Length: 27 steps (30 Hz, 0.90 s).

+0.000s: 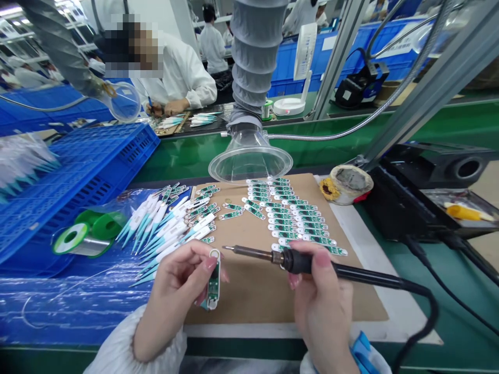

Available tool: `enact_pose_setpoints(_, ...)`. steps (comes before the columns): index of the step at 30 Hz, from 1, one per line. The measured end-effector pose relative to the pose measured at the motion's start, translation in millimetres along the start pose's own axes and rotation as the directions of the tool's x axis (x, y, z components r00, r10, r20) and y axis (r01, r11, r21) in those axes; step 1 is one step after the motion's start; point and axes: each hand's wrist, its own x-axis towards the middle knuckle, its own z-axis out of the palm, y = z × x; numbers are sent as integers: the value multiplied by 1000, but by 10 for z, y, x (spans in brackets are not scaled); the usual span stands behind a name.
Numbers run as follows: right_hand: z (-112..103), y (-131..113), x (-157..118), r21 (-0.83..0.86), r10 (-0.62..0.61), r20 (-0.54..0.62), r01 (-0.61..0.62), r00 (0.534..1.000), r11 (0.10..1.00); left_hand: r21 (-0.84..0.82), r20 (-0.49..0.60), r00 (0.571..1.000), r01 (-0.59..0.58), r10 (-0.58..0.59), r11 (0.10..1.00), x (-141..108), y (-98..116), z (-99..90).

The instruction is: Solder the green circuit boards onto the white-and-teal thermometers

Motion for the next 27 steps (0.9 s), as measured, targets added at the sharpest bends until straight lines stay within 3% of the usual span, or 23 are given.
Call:
enact_pose_setpoints(19,38,61,23,21,65,18,-65,998,998,-29,35,999,0,1,1000,-27,53,65)
enact_pose_setpoints(27,23,-63,103,117,202,38,-205,979,972,124,48,999,12,-18,992,-51,120,36)
